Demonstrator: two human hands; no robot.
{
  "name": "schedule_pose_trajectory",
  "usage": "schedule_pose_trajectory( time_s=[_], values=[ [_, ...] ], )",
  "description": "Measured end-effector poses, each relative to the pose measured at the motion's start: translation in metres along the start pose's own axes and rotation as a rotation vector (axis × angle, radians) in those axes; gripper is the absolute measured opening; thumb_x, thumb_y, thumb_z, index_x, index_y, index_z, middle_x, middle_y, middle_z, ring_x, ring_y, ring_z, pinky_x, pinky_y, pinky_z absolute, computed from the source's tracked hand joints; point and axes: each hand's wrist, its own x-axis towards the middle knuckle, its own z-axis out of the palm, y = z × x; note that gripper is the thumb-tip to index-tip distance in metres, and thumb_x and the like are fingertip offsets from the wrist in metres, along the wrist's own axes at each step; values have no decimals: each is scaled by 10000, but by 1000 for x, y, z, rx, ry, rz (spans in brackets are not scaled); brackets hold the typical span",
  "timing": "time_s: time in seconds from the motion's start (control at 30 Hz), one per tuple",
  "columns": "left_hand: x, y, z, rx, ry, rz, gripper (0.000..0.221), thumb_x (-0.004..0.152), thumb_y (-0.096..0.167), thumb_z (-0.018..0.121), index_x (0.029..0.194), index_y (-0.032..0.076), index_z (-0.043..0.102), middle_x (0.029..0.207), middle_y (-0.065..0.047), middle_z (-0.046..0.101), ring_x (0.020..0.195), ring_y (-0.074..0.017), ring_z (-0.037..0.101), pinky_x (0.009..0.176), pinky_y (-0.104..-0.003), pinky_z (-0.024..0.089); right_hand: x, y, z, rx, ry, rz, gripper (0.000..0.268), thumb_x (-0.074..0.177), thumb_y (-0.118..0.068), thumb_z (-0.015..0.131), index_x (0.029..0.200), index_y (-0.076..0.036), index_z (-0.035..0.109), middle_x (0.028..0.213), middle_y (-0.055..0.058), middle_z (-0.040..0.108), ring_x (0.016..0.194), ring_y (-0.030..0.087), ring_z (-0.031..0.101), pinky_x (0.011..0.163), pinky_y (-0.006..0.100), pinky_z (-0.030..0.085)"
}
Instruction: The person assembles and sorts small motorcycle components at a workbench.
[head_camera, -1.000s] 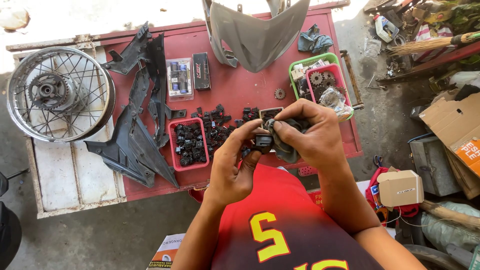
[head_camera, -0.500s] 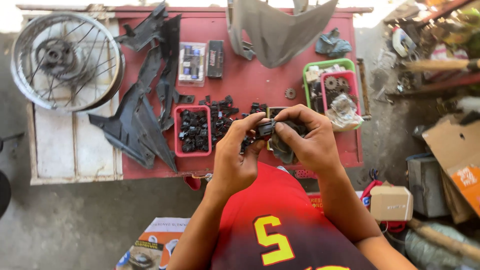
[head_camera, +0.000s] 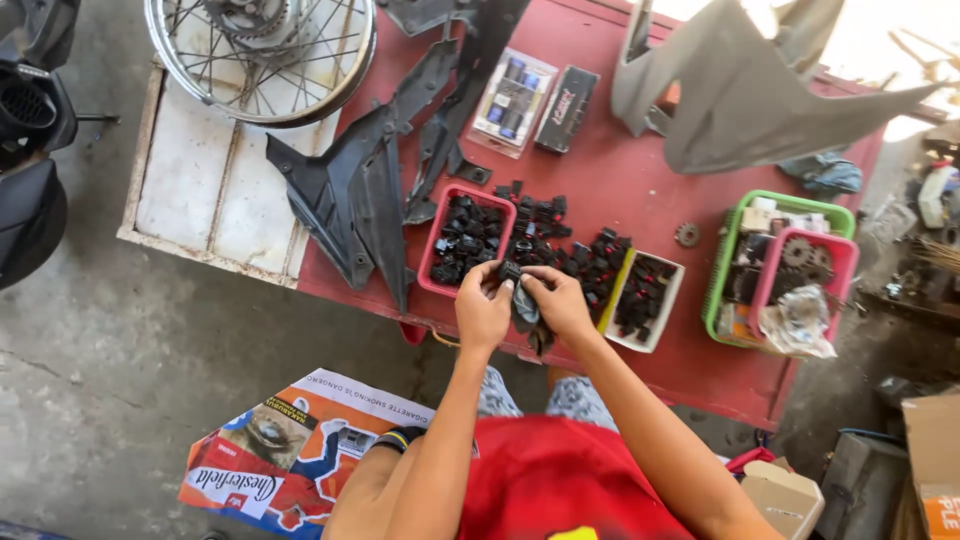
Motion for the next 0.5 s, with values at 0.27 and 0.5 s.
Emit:
schedule_pose_trajectory(
  time_s=[0.27,0.5],
  values=[
    [128,-114,-11,360,147,16,327,849,76,748,1165,15,693,1020,-135,766,915,-245,760,817,-363,585,141,103,48,25,67,24,279,952,-95,668,1201,10,737,1026,52,763,868,98,673,776,263,548],
    [108,-121,-5,561,38,142,316,886,86,742,1186,-6,701,1073,-198,713,985,-350,701,855,-421,552,120,164,14,258,176,226,264,1005,-108,569,1180,20,720,1021,39,762,876,107,682,792,275,554]
  ],
)
